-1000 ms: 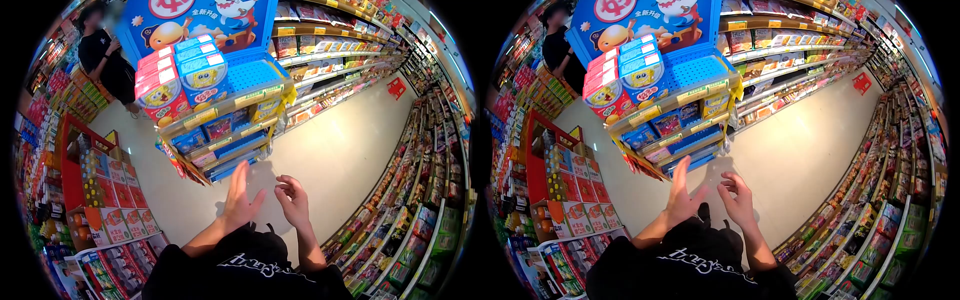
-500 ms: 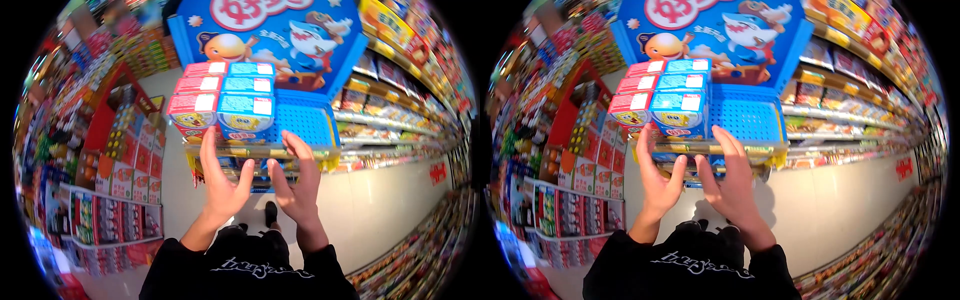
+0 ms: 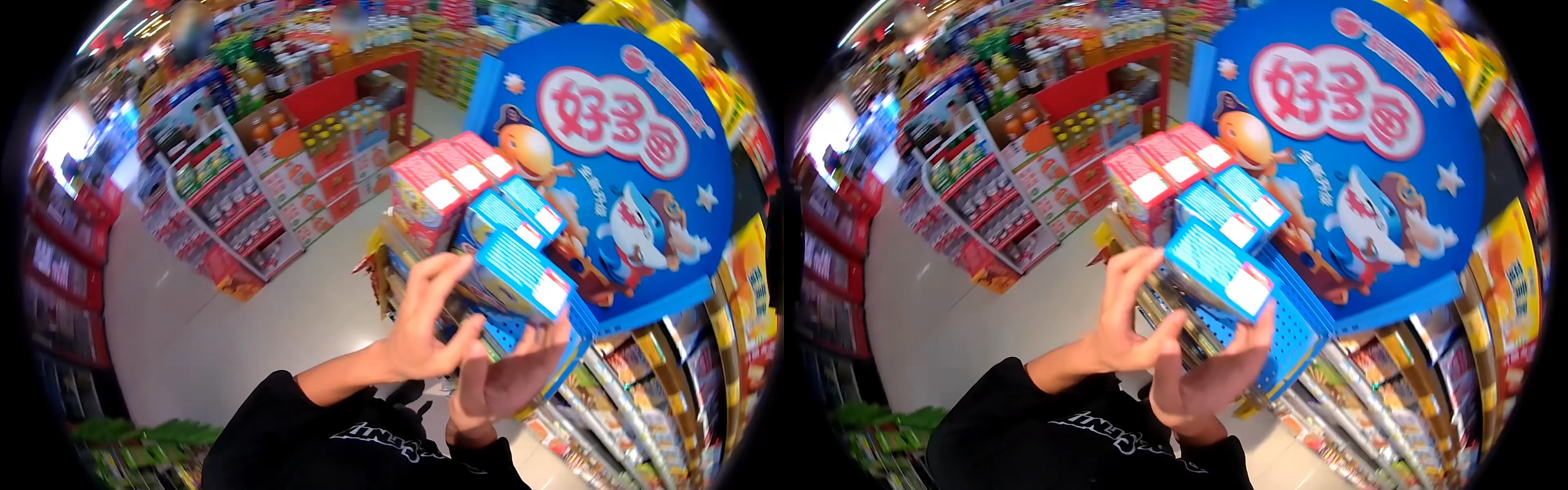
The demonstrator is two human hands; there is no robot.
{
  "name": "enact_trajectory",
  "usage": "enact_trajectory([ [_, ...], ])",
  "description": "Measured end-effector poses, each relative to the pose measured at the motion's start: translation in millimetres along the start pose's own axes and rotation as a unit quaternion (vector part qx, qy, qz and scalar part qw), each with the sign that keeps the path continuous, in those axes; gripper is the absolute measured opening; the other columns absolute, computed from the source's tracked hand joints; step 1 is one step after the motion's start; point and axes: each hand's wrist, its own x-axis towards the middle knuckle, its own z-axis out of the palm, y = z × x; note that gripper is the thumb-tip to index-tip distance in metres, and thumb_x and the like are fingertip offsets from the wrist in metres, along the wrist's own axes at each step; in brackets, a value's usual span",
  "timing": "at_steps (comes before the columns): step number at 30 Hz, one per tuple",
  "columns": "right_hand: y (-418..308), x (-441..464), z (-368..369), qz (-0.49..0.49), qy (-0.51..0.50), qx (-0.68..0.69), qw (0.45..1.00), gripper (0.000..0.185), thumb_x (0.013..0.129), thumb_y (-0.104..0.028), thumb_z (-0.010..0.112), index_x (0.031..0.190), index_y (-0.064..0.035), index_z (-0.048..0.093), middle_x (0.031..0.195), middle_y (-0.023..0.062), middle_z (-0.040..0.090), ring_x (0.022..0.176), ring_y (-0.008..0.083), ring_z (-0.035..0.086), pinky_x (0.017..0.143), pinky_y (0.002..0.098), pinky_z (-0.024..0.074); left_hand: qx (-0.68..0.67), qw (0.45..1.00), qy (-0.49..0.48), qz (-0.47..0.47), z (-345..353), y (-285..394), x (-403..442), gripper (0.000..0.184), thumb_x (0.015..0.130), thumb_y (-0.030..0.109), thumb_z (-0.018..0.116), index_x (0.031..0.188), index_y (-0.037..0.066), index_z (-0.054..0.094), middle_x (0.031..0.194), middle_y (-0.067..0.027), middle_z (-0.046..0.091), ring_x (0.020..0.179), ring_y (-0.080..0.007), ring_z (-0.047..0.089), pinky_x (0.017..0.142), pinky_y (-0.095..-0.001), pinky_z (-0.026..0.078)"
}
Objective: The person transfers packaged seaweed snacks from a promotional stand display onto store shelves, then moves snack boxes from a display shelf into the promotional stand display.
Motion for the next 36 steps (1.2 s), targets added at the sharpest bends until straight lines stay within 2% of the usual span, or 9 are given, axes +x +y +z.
enact_trajectory([
  [4, 19.5, -9.8, -19.0, -0.291, -0.035, -0.056, 0.954, 0.083, 0.089, -0.017, 0.062, 0.161, -0.0032, 0.025, 0.159, 0.0353, 0.027, 0.145, 0.0524, 0.035, 0.115, 0.0649, 0.0336, -0.045, 0.988, 0.081, 0.127, -10.0, 9.6, -6.3, 0.064, 0.082, 0.007, 0.081, 0.138, -0.003, 0.054, 0.135, -0.0246, 0.05, 0.124, -0.0417, 0.054, 0.104, -0.0518, 0.047],
  [7, 16.6, -3.7, 2.3, -0.424, 0.006, -0.046, 0.904, 0.078, 0.087, -0.02, 0.064, 0.154, 0.0026, 0.031, 0.143, 0.0399, 0.041, 0.119, 0.0507, 0.056, 0.1, 0.0598, 0.0468, -0.05, 0.975, 0.136, 0.169, -29.8, -2.7, -25.7, 0.063, 0.081, 0.012, 0.082, 0.137, 0.021, 0.056, 0.139, -0.0266, 0.046, 0.128, -0.0476, 0.05, 0.106, -0.0585, 0.045],
  [8, 13.1, -2.3, 16.7, -0.405, -0.005, -0.016, 0.914, 0.076, 0.087, -0.021, 0.064, 0.152, 0.0045, 0.033, 0.138, 0.0414, 0.045, 0.11, 0.0502, 0.063, 0.095, 0.0581, 0.0512, -0.053, 0.968, 0.169, 0.178, -35.8, -5.9, -30.8, 0.067, 0.082, 0.017, 0.082, 0.14, 0.026, 0.052, 0.14, -0.0277, 0.045, 0.128, -0.0503, 0.05, 0.107, -0.0615, 0.044],
  [9, -8.8, -21.5, 45.4, -0.148, -0.011, 0.248, 0.957, 0.075, 0.08, -0.019, 0.071, 0.143, 0.0094, 0.041, 0.124, 0.0411, 0.054, 0.099, 0.0461, 0.066, 0.082, 0.0553, 0.0576, -0.048, 0.962, 0.179, 0.201, -46.4, -16.7, -38.3, 0.07, 0.081, 0.017, 0.083, 0.142, 0.026, 0.05, 0.14, -0.0283, 0.044, 0.127, -0.0502, 0.051, 0.107, -0.0614, 0.045],
  [15, 12.4, -43.5, 106.8, -0.143, -0.291, 0.105, 0.94, 0.078, 0.09, -0.013, 0.073, 0.152, 0.0125, 0.033, 0.151, 0.0263, 0.046, 0.134, 0.0352, 0.051, 0.113, 0.0473, 0.0424, -0.008, 0.983, 0.167, 0.074, -140.0, -49.2, -99.3, 0.082, 0.086, 0.002, 0.078, 0.155, 0.009, 0.035, 0.148, -0.0287, 0.034, 0.133, -0.0402, 0.052, 0.106, -0.0483, 0.049],
  [17, 2.0, -55.6, 144.5, -0.021, -0.338, 0.089, 0.937, 0.071, 0.08, -0.006, 0.077, 0.141, 0.0126, 0.046, 0.147, 0.0301, 0.051, 0.125, 0.0365, 0.056, 0.106, 0.044, 0.0463, -0.057, 0.976, 0.211, 0.02, -173.9, -62.5, -118.1, 0.082, 0.088, -0.004, 0.073, 0.157, 0.007, 0.03, 0.15, -0.0257, 0.035, 0.134, -0.0353, 0.052, 0.107, -0.0451, 0.049],
  [23, 45.7, -121.0, 255.2, -0.032, -0.462, 0.034, 0.886, 0.066, 0.084, -0.005, 0.081, 0.141, 0.0072, 0.05, 0.147, 0.027, 0.053, 0.122, 0.0332, 0.061, 0.095, 0.0394, 0.0531, -0.119, 0.921, 0.341, -0.144, -285.1, -97.5, -163.0, 0.083, 0.092, -0.006, 0.069, 0.159, 0.004, 0.021, 0.149, -0.0233, 0.041, 0.134, -0.0291, 0.052, 0.109, -0.042, 0.048],
  [27, 64.7, -161.9, 315.5, 0.171, -0.553, 0.092, 0.81, 0.063, 0.094, -0.014, 0.075, 0.146, 0.01, 0.048, 0.124, 0.0193, 0.069, 0.108, 0.0204, 0.069, 0.094, 0.035, 0.0541, -0.08, 0.915, 0.368, -0.146, -345.6, -128.0, -176.3, 0.063, 0.093, -0.007, 0.067, 0.141, 0.003, 0.027, 0.149, -0.024, 0.038, 0.132, -0.0274, 0.052, 0.109, -0.0418, 0.049],
  [36, 65.9, -156.8, 460.4, 0.141, -0.617, 0.087, 0.769, 0.056, 0.096, -0.006, 0.071, 0.147, 0.0061, 0.052, 0.114, 0.0093, 0.072, 0.096, 0.0115, 0.065, 0.088, 0.0301, 0.0535, -0.067, 0.843, 0.419, -0.331, -441.9, -180.9, -178.5, 0.072, 0.097, 0.01, 0.071, 0.151, 0.0, 0.026, 0.146, -0.0236, 0.039, 0.13, -0.0273, 0.052, 0.103, -0.0417, 0.052],
])
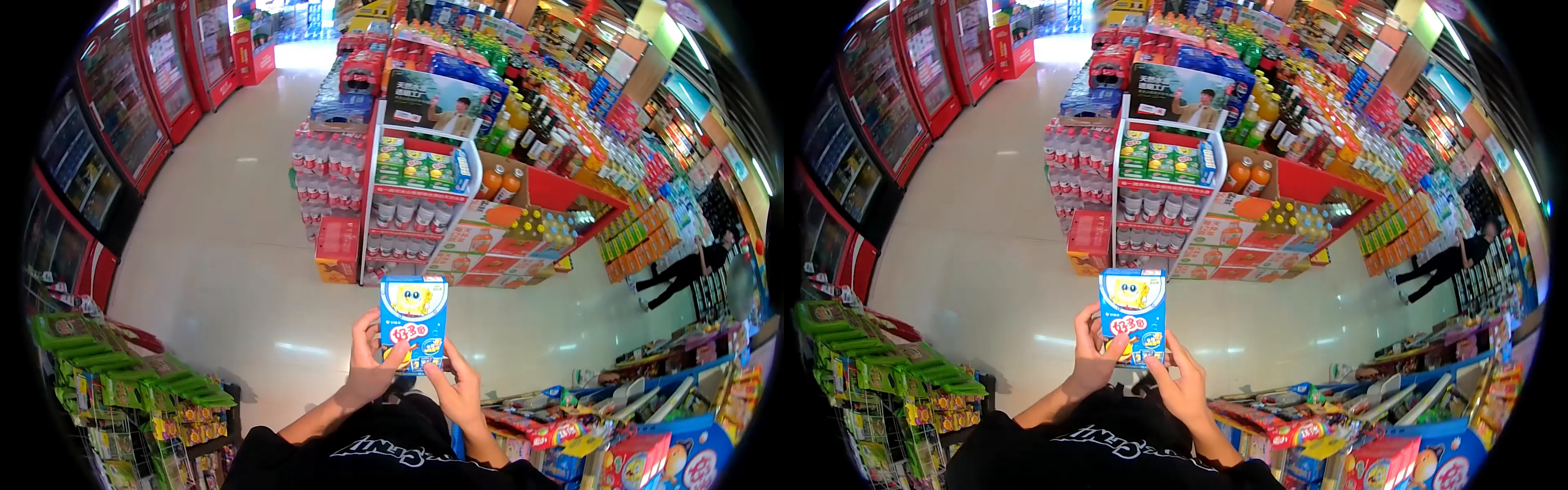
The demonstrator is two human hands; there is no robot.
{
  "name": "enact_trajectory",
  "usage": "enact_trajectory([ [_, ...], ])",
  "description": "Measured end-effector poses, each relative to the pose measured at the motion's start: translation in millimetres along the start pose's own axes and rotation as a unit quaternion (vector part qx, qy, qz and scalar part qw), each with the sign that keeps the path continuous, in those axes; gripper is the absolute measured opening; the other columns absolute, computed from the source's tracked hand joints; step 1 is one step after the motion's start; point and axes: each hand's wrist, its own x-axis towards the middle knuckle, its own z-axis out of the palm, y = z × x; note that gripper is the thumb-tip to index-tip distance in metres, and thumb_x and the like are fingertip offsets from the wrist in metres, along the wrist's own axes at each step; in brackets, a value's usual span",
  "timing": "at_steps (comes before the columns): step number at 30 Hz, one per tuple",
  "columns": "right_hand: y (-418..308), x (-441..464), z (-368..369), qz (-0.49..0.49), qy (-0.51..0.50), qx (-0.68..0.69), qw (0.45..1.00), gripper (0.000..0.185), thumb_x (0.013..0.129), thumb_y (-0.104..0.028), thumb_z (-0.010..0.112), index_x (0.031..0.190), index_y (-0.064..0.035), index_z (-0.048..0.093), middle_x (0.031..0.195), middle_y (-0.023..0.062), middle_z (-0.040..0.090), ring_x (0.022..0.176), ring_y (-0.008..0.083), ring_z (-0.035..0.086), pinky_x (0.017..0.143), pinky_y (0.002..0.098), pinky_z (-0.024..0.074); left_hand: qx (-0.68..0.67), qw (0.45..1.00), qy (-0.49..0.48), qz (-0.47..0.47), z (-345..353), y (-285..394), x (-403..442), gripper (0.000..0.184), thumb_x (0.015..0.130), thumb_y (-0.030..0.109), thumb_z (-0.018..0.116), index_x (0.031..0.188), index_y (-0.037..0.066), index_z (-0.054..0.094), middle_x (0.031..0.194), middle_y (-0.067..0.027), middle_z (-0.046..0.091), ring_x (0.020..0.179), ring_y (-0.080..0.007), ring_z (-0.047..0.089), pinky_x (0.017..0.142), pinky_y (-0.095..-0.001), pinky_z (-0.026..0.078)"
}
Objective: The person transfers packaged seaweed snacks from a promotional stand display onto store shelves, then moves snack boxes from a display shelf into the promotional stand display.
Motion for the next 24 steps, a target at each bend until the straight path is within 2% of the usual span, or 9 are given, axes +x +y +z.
enact_trajectory([
  [4, 23.2, 67.1, 4.9, -0.012, -0.036, 0.015, 0.999, 0.055, 0.096, -0.01, 0.073, 0.145, 0.0084, 0.053, 0.118, 0.0167, 0.071, 0.096, 0.0147, 0.067, 0.085, 0.0293, 0.0542, 0.203, 0.978, 0.029, 0.046, -12.5, 0.9, 39.2, 0.085, 0.094, 0.023, 0.076, 0.159, -0.003, 0.027, 0.142, -0.0232, 0.034, 0.128, -0.0294, 0.051, 0.1, -0.0402, 0.052],
  [7, 48.9, 117.4, 2.0, -0.042, -0.079, -0.01, 0.996, 0.055, 0.098, -0.014, 0.072, 0.145, 0.0082, 0.053, 0.117, 0.0171, 0.072, 0.093, 0.0143, 0.067, 0.084, 0.0287, 0.0543, 0.274, 0.96, 0.054, 0.025, -9.2, -12.5, 62.2, 0.092, 0.093, 0.015, 0.075, 0.164, 0.0, 0.017, 0.14, -0.0152, 0.037, 0.128, -0.0257, 0.049, 0.102, -0.0384, 0.051],
  [9, 57.2, 152.5, -4.7, -0.056, -0.114, -0.046, 0.991, 0.055, 0.099, -0.017, 0.07, 0.145, 0.0069, 0.053, 0.117, 0.0176, 0.072, 0.093, 0.0136, 0.067, 0.083, 0.0281, 0.0543, 0.307, 0.948, 0.08, 0.015, -5.2, -20.6, 83.5, 0.096, 0.092, 0.013, 0.076, 0.165, 0.003, 0.015, 0.137, -0.0156, 0.039, 0.124, -0.0265, 0.052, 0.099, -0.039, 0.052],
  [14, 69.7, 243.6, -33.1, -0.052, -0.19, -0.082, 0.977, 0.056, 0.1, -0.027, 0.068, 0.147, -0.0009, 0.052, 0.113, 0.023, 0.071, 0.093, 0.0348, 0.073, 0.083, 0.0385, 0.0573, 0.308, 0.945, 0.107, -0.003, 14.3, -38.7, 160.4, 0.095, 0.09, 0.009, 0.078, 0.165, 0.007, 0.02, 0.136, -0.0186, 0.043, 0.12, -0.0289, 0.057, 0.097, -0.039, 0.053],
  [17, 88.5, 291.0, -52.4, -0.04, -0.183, -0.16, 0.969, 0.055, 0.1, -0.026, 0.067, 0.147, -0.002, 0.053, 0.111, 0.0227, 0.07, 0.09, 0.0338, 0.072, 0.082, 0.0385, 0.0572, 0.309, 0.946, 0.103, -0.003, 34.2, -55.9, 212.1, 0.088, 0.09, 0.007, 0.078, 0.162, 0.004, 0.027, 0.135, -0.0198, 0.047, 0.119, -0.0292, 0.06, 0.097, -0.0387, 0.053],
  [18, 102.3, 301.7, -56.2, -0.07, -0.143, -0.144, 0.977, 0.053, 0.099, -0.023, 0.068, 0.146, -0.0028, 0.053, 0.108, 0.0225, 0.07, 0.088, 0.0325, 0.072, 0.078, 0.0388, 0.0577, 0.308, 0.946, 0.1, -0.003, 42.0, -61.0, 228.7, 0.085, 0.09, 0.007, 0.078, 0.161, 0.003, 0.03, 0.134, -0.0198, 0.048, 0.119, -0.029, 0.06, 0.096, -0.0388, 0.053],
  [21, 93.5, 335.8, -72.8, -0.014, -0.088, -0.079, 0.993, 0.046, 0.1, -0.018, 0.067, 0.142, -0.0012, 0.057, 0.103, 0.018, 0.072, 0.084, 0.0233, 0.072, 0.071, 0.034, 0.0569, 0.253, 0.965, 0.071, 0.009, 51.8, -92.5, 270.5, 0.072, 0.092, 0.006, 0.076, 0.152, 0.002, 0.037, 0.137, -0.0157, 0.051, 0.125, -0.0254, 0.058, 0.102, -0.0395, 0.051],
  [22, 106.4, 343.6, -75.8, -0.014, -0.073, -0.065, 0.995, 0.045, 0.1, -0.019, 0.067, 0.141, -0.0006, 0.058, 0.103, 0.0152, 0.072, 0.084, 0.0211, 0.072, 0.071, 0.0326, 0.0563, 0.237, 0.969, 0.064, -0.001, 55.6, -97.7, 280.6, 0.059, 0.093, 0.005, 0.075, 0.142, 0.001, 0.043, 0.141, -0.0162, 0.052, 0.13, -0.0255, 0.056, 0.104, -0.04, 0.05],
  [24, 125.1, 355.8, -76.3, 0.005, -0.047, -0.035, 0.998, 0.046, 0.101, -0.019, 0.067, 0.141, -0.0007, 0.058, 0.105, 0.0139, 0.072, 0.086, 0.0195, 0.071, 0.071, 0.0313, 0.0558, 0.212, 0.976, 0.056, 0.004, 60.7, -107.2, 299.1, 0.056, 0.094, 0.005, 0.074, 0.141, 0.001, 0.044, 0.142, -0.0177, 0.051, 0.131, -0.0256, 0.056, 0.105, -0.0408, 0.05],
])
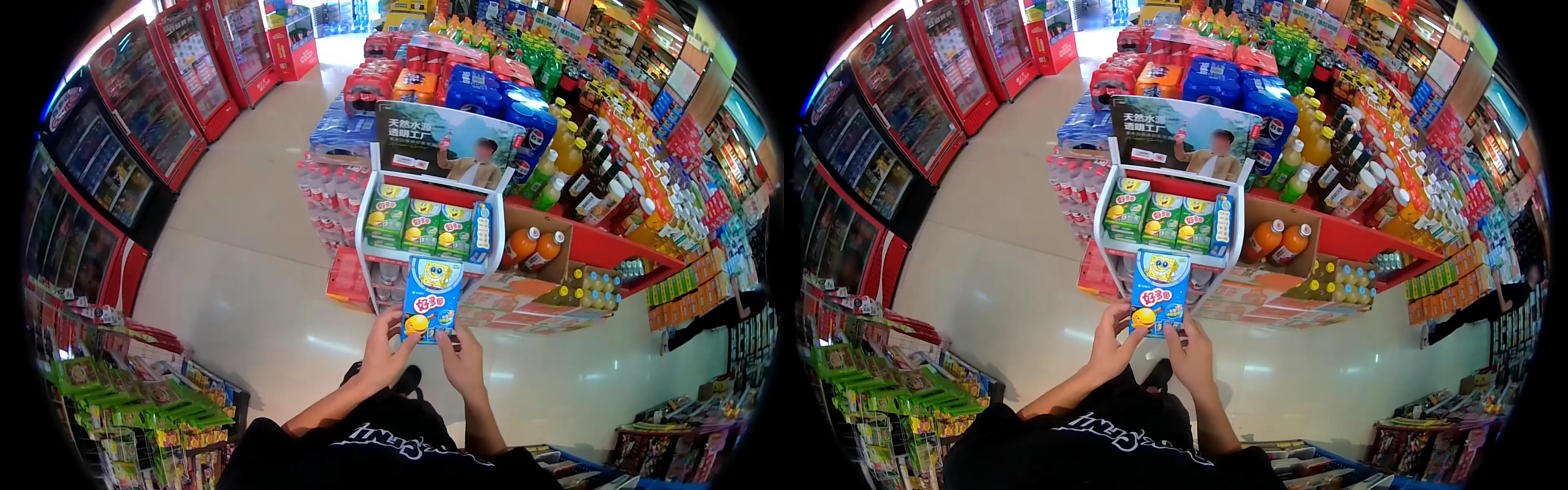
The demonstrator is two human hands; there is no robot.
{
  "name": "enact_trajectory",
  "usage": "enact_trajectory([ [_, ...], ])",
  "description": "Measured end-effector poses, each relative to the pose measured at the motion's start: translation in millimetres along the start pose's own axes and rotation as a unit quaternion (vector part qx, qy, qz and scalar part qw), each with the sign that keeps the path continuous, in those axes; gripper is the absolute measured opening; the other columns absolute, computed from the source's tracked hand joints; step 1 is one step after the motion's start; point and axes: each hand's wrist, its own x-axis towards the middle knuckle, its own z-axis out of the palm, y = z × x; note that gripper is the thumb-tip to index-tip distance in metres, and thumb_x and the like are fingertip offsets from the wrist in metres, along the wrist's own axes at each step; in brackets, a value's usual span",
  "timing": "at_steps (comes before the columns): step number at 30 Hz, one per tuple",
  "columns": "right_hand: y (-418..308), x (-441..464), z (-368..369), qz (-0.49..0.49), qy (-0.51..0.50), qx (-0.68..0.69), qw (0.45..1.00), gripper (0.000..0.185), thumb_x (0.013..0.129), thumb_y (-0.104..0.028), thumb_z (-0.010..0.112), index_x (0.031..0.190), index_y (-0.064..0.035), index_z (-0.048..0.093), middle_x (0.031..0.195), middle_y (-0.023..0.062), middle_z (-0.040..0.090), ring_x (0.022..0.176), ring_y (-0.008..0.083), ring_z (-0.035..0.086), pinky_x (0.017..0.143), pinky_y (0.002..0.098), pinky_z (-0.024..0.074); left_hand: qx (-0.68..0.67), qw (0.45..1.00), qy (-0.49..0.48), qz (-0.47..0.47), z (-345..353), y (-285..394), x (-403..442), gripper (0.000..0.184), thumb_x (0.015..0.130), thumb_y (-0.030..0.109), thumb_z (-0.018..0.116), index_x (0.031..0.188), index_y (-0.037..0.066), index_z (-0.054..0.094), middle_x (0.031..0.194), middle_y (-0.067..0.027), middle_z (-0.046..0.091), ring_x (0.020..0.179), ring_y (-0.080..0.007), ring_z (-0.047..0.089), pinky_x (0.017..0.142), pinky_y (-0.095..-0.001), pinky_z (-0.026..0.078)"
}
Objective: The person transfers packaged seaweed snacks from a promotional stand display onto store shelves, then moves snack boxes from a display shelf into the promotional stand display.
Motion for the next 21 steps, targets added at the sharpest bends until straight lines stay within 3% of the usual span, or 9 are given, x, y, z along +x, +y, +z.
enact_trajectory([
  [4, 18.6, 29.3, 3.0, 0.059, 0.01, 0.021, 0.998, 0.049, 0.1, -0.022, 0.068, 0.143, -0.0013, 0.058, 0.111, 0.0166, 0.068, 0.088, 0.0212, 0.07, 0.073, 0.0322, 0.0563, 0.046, 0.999, -0.015, -0.016, 6.0, -11.2, 36.5, 0.053, 0.096, 0.009, 0.073, 0.14, -0.002, 0.047, 0.141, -0.0214, 0.05, 0.13, -0.0291, 0.056, 0.106, -0.0415, 0.049],
  [8, 45.3, 71.6, 18.6, 0.061, 0.033, 0.002, 0.998, 0.048, 0.1, -0.022, 0.068, 0.142, -0.0018, 0.059, 0.113, 0.0169, 0.064, 0.089, 0.0216, 0.068, 0.075, 0.0317, 0.0556, 0.206, 0.977, -0.021, 0.052, 0.8, -23.1, 83.1, 0.053, 0.098, 0.015, 0.07, 0.142, -0.005, 0.049, 0.135, -0.0248, 0.051, 0.125, -0.04, 0.054, 0.106, -0.0419, 0.046],
  [11, 54.9, 114.5, 30.6, 0.078, 0.03, 0.01, 0.996, 0.045, 0.1, -0.023, 0.068, 0.139, -0.0014, 0.06, 0.113, 0.0166, 0.063, 0.089, 0.0219, 0.068, 0.075, 0.0315, 0.0552, 0.281, 0.953, -0.016, 0.114, -7.3, -32.6, 127.1, 0.052, 0.095, 0.015, 0.071, 0.139, -0.006, 0.052, 0.134, -0.0255, 0.052, 0.128, -0.0432, 0.05, 0.108, -0.0464, 0.043],
  [12, 59.1, 129.8, 33.5, 0.072, 0.027, 0.003, 0.997, 0.044, 0.101, -0.023, 0.067, 0.138, -0.0013, 0.061, 0.113, 0.0165, 0.063, 0.089, 0.0219, 0.068, 0.074, 0.0315, 0.0551, 0.336, 0.932, -0.007, 0.135, -9.4, -34.7, 141.7, 0.05, 0.093, 0.015, 0.071, 0.136, -0.005, 0.056, 0.135, -0.0256, 0.052, 0.131, -0.047, 0.046, 0.112, -0.0546, 0.037],
  [15, 59.3, 169.7, 45.2, 0.071, 0.03, -0.01, 0.997, 0.041, 0.102, -0.024, 0.066, 0.135, -0.0015, 0.063, 0.108, 0.016, 0.063, 0.088, 0.0219, 0.068, 0.073, 0.0318, 0.0544, 0.387, 0.909, 0.001, 0.153, -16.7, -39.2, 184.1, 0.048, 0.094, 0.016, 0.068, 0.135, -0.004, 0.057, 0.136, -0.0252, 0.051, 0.133, -0.0507, 0.043, 0.114, -0.0621, 0.031],
  [21, 80.1, 230.6, 66.2, 0.086, 0.025, -0.063, 0.994, 0.04, 0.101, -0.025, 0.065, 0.134, -0.0018, 0.063, 0.103, 0.0184, 0.063, 0.081, 0.0261, 0.064, 0.071, 0.036, 0.0526, 0.433, 0.889, -0.024, 0.147, -30.9, -69.3, 246.7, 0.044, 0.095, 0.018, 0.065, 0.132, -0.005, 0.058, 0.142, -0.0254, 0.051, 0.139, -0.0473, 0.041, 0.115, -0.0634, 0.03],
])
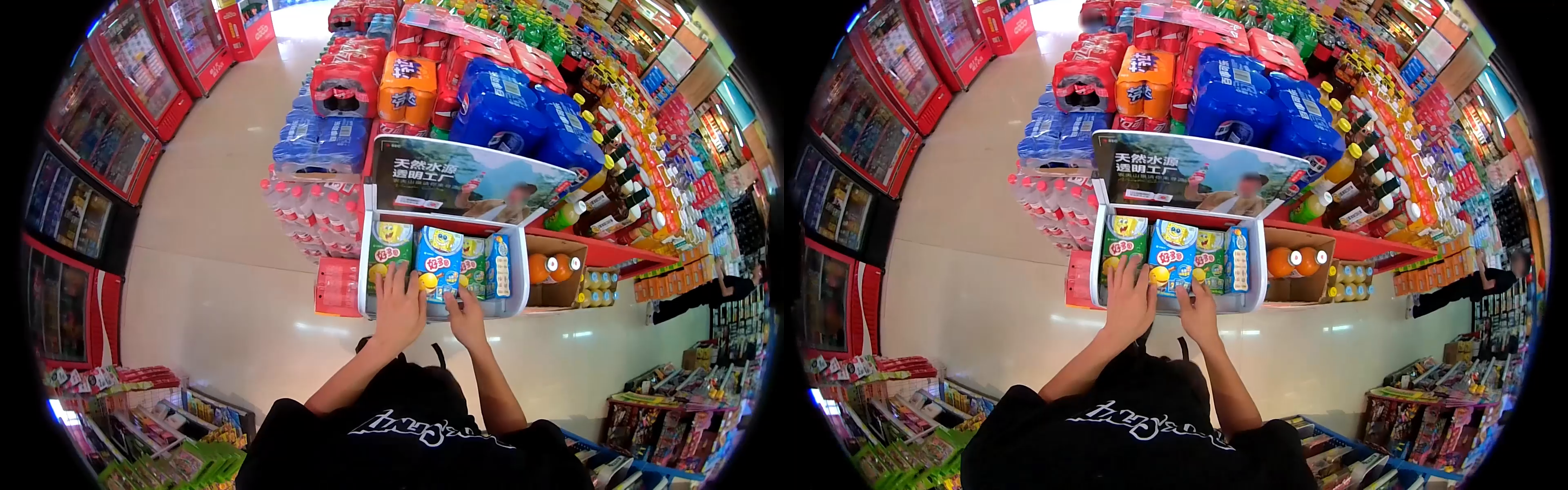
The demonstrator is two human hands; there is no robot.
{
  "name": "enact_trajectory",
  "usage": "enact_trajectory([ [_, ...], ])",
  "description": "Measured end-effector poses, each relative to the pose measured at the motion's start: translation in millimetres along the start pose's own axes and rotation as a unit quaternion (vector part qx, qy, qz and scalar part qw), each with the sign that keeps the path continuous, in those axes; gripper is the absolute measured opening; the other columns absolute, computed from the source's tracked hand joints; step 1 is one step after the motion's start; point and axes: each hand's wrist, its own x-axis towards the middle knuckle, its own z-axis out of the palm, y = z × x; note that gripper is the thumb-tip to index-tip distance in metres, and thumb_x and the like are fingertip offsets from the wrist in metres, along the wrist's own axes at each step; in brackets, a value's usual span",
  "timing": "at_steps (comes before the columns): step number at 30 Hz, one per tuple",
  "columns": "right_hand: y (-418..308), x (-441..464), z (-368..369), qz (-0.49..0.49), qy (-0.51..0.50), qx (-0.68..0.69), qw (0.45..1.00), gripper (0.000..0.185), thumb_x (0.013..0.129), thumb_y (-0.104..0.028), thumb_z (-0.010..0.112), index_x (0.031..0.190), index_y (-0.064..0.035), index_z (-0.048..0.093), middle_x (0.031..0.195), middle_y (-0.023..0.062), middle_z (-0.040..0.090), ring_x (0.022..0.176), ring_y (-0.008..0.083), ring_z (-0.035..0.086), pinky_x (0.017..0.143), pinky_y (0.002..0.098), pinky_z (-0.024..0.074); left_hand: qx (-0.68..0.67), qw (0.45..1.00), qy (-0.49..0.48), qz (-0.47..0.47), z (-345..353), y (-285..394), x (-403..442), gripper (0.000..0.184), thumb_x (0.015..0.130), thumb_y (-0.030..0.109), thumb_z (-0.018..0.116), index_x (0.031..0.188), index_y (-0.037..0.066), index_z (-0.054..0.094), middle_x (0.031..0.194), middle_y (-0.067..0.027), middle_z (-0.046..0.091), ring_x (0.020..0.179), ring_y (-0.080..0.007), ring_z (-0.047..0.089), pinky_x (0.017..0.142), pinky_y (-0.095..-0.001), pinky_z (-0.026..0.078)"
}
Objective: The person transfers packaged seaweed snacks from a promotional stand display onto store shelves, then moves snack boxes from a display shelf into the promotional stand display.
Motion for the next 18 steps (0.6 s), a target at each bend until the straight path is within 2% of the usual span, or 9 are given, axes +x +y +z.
enact_trajectory([
  [5, 0.8, 15.8, 9.7, -0.008, 0.016, -0.074, 0.997, 0.041, 0.102, -0.024, 0.063, 0.135, -0.0006, 0.062, 0.105, 0.0206, 0.063, 0.084, 0.0297, 0.063, 0.074, 0.0389, 0.0524, -0.02, 0.998, -0.055, 0.003, 15.2, -19.4, 5.9, 0.046, 0.093, 0.018, 0.067, 0.131, -0.005, 0.059, 0.144, -0.0235, 0.051, 0.139, -0.0435, 0.044, 0.115, -0.059, 0.034],
  [12, -15.3, 17.8, 8.3, 0.028, 0.024, -0.074, 0.997, 0.047, 0.103, -0.024, 0.062, 0.14, 0.004, 0.055, 0.112, 0.0238, 0.061, 0.093, 0.0342, 0.064, 0.083, 0.0407, 0.0534, -0.005, 0.993, -0.108, 0.042, 10.2, -25.8, 5.8, 0.048, 0.09, 0.016, 0.07, 0.134, -0.002, 0.059, 0.148, -0.0219, 0.051, 0.139, -0.0414, 0.046, 0.115, -0.0565, 0.035],
  [18, -28.8, 19.0, 2.4, 0.059, 0.015, -0.076, 0.995, 0.047, 0.102, -0.023, 0.062, 0.139, 0.0061, 0.055, 0.125, 0.0269, 0.06, 0.111, 0.0406, 0.062, 0.093, 0.0447, 0.0519, 0.028, 0.987, -0.135, 0.084, 10.1, -33.8, 2.7, 0.05, 0.089, 0.009, 0.059, 0.138, -0.001, 0.058, 0.155, -0.0177, 0.048, 0.143, -0.0413, 0.042, 0.117, -0.0549, 0.034],
])
